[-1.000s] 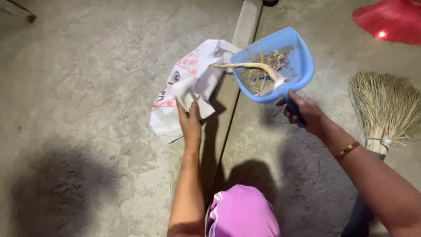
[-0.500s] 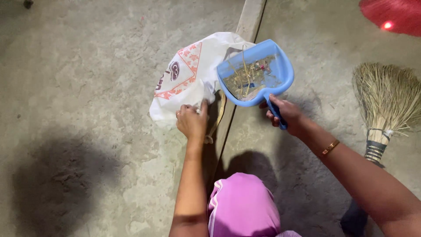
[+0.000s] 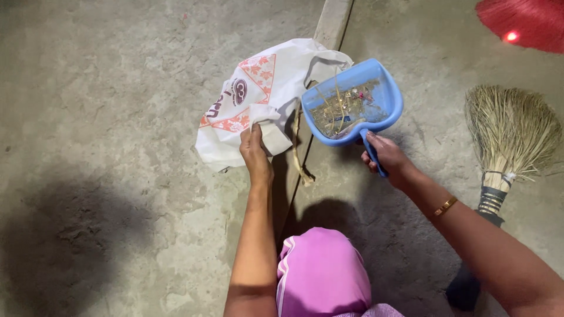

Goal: The recorder uses a red broom to sweep a concrete floor, then uses a small straw broom and a blue dustpan to collect the debris and put it into a white bag.

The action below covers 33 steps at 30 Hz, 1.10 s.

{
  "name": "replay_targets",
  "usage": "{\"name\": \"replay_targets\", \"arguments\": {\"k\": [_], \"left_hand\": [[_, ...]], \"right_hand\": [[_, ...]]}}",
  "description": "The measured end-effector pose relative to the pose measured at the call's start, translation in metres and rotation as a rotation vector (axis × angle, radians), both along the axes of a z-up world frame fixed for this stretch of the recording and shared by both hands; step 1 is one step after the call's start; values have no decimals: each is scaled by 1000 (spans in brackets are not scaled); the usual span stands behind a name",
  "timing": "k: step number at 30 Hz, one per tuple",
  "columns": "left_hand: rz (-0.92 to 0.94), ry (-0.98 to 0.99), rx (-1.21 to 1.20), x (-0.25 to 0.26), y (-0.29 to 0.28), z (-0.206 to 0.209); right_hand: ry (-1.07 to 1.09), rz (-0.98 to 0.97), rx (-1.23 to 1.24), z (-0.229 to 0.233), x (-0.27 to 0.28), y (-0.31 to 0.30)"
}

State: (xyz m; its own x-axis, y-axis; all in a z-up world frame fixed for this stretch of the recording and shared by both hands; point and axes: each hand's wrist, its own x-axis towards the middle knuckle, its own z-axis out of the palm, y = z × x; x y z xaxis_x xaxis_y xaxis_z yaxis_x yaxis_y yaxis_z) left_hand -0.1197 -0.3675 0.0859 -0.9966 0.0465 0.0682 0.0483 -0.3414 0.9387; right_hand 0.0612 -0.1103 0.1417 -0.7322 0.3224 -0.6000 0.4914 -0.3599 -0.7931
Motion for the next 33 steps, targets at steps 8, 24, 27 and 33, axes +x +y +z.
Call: {"name": "replay_targets", "arguments": {"k": [8,24,27,33], "left_hand": [[-219,5,195,22,-6,27],[-170,-288,-203,55,-38,66],[-197,-210,-114,57,-56,11],[-217,273,-63,48,-36,67]], "right_hand": [[-27,26,-19,19,-17,-6],[-20,289,-21,57,-130,-32],[38,327,-76,69,-133,-11],[57,128,-226,28,-156,-56]]}}
